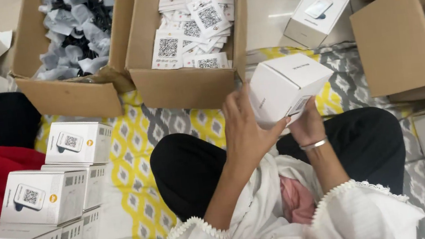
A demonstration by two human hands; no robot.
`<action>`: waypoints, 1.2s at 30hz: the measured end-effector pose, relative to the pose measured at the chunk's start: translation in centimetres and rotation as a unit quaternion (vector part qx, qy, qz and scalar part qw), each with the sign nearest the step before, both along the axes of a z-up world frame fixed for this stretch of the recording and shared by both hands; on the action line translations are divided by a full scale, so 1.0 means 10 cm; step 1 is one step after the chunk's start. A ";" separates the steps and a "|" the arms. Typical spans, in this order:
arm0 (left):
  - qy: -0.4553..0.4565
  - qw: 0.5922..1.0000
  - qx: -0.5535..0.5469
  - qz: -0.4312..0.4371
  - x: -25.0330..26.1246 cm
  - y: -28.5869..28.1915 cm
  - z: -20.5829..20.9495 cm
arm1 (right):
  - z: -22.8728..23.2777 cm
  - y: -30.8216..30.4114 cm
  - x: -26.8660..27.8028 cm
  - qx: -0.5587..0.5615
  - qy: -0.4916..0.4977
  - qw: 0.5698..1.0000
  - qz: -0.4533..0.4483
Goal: The person packages small electronic devices into individual retail boxes, applies labels, and organizes them for shipment.
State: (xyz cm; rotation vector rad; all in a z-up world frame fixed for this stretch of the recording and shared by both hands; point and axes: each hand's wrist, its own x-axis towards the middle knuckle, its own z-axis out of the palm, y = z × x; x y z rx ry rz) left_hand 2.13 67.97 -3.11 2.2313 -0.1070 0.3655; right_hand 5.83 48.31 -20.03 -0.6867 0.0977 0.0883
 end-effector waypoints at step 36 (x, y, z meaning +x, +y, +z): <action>0.465 0.760 -0.430 -0.143 0.10 -0.30 -1.77 | -0.53 -1.01 0.26 -0.267 0.081 0.960 0.021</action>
